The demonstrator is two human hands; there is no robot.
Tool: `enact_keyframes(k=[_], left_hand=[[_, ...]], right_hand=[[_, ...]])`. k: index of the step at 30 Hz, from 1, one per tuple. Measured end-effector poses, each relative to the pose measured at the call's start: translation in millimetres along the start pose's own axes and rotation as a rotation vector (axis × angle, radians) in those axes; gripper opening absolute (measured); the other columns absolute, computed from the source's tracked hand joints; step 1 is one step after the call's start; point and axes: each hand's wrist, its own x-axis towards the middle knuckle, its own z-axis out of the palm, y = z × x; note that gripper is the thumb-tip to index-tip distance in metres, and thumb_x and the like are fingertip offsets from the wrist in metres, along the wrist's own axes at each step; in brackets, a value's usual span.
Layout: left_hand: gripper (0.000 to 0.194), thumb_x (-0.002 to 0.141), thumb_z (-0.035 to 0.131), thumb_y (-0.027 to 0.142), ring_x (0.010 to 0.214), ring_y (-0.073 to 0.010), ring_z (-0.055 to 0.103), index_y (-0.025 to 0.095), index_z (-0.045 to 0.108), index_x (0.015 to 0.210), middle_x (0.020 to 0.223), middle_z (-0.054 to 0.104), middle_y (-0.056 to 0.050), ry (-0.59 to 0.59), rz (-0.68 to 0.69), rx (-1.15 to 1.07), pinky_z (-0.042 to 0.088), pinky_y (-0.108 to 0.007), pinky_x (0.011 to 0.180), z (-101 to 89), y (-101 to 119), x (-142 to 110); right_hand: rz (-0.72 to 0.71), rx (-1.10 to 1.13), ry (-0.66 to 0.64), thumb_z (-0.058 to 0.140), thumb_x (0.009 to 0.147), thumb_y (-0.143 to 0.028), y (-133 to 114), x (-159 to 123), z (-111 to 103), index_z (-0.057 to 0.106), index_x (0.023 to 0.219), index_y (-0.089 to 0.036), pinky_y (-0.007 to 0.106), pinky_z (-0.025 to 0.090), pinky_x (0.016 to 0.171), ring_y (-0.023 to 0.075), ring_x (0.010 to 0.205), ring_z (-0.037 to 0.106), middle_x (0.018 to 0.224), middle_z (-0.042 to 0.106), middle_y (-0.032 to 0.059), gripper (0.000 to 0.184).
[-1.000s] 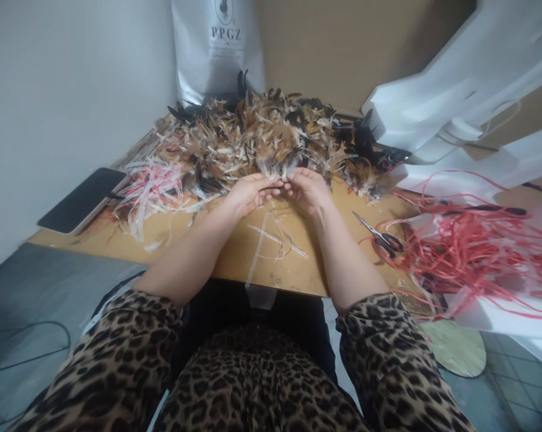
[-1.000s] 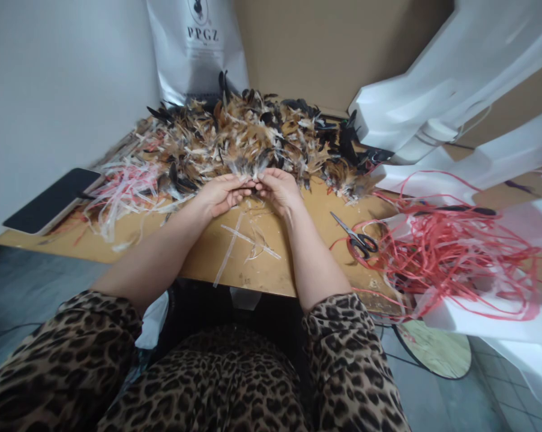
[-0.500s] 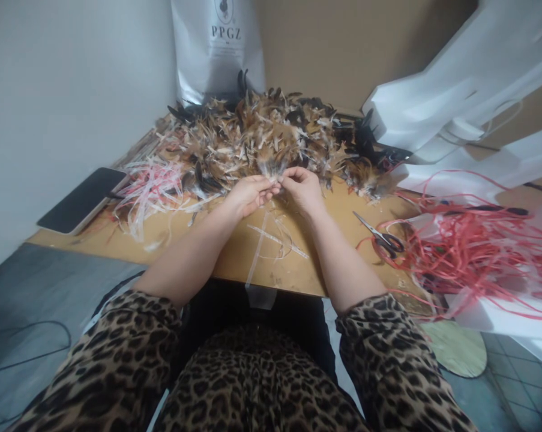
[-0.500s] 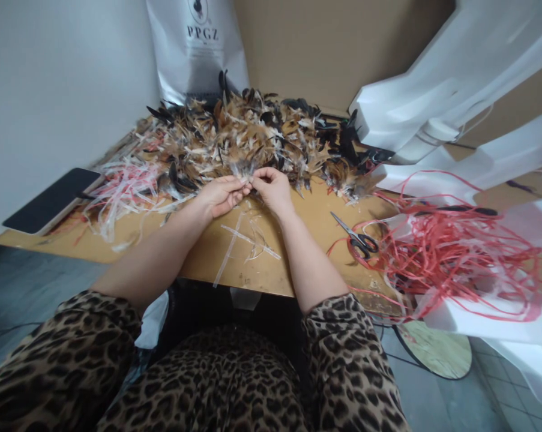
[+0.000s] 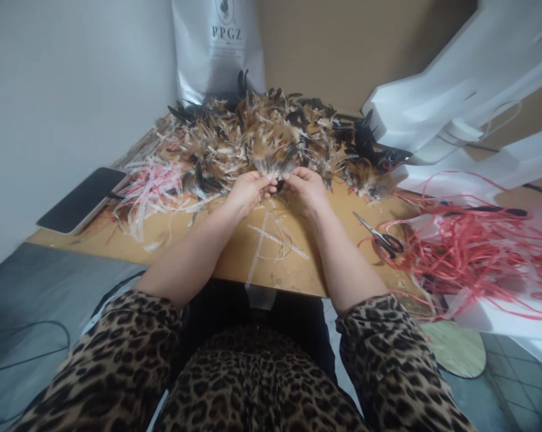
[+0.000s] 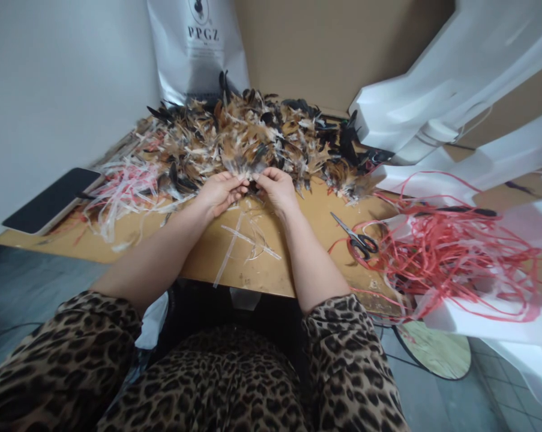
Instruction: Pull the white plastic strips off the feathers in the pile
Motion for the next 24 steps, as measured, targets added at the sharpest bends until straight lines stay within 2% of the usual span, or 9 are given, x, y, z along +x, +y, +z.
enact_keyframes(k=[7, 11, 15, 24], left_hand=[[0.008, 0.085, 0.064, 0.011, 0.053, -0.0063, 0.063, 0.010, 0.060, 0.078, 0.065, 0.067, -0.002, -0.012, -0.037, -0.039, 0.041, -0.013, 0.047, -1.5, -1.6, 3.1], [0.008, 0.085, 0.062, 0.009, 0.054, -0.0064, 0.064, 0.008, 0.062, 0.077, 0.064, 0.067, -0.003, -0.064, -0.025, -0.051, 0.044, -0.013, 0.049, -3.4, -4.3, 5.1], [0.013, 0.086, 0.060, 0.008, 0.051, -0.0046, 0.060, 0.007, 0.062, 0.073, 0.060, 0.065, -0.003, -0.059, -0.007, -0.032, 0.044, -0.013, 0.051, -2.7, -4.8, 4.9], [0.017, 0.085, 0.060, 0.006, 0.046, -0.0031, 0.057, 0.007, 0.062, 0.068, 0.057, 0.064, -0.002, -0.057, 0.044, 0.016, 0.045, -0.013, 0.050, 0.2, -4.7, 2.1]], right_hand=[[0.015, 0.046, -0.050, 0.085, 0.053, -0.041, 0.7, -0.6, -0.4, 0.057, 0.064, -0.019, 0.023, 0.041, 0.054, 0.0083, 0.051, 0.050, 0.057, 0.059, -0.0045, 0.037], [-0.049, -0.013, -0.016, 0.084, 0.054, -0.040, 3.0, -0.3, 3.3, 0.057, 0.064, -0.018, 0.024, 0.042, 0.058, 0.0088, 0.056, 0.052, 0.061, 0.060, -0.0041, 0.036], [-0.105, -0.070, 0.029, 0.083, 0.056, -0.039, 4.2, 0.2, 5.6, 0.056, 0.064, -0.018, 0.024, 0.042, 0.059, 0.0086, 0.057, 0.051, 0.061, 0.058, -0.0046, 0.035], [-0.042, 0.030, 0.049, 0.084, 0.053, -0.038, 3.6, 0.4, 7.0, 0.056, 0.067, -0.018, 0.025, 0.045, 0.061, 0.0083, 0.056, 0.052, 0.061, 0.059, -0.0052, 0.037]])
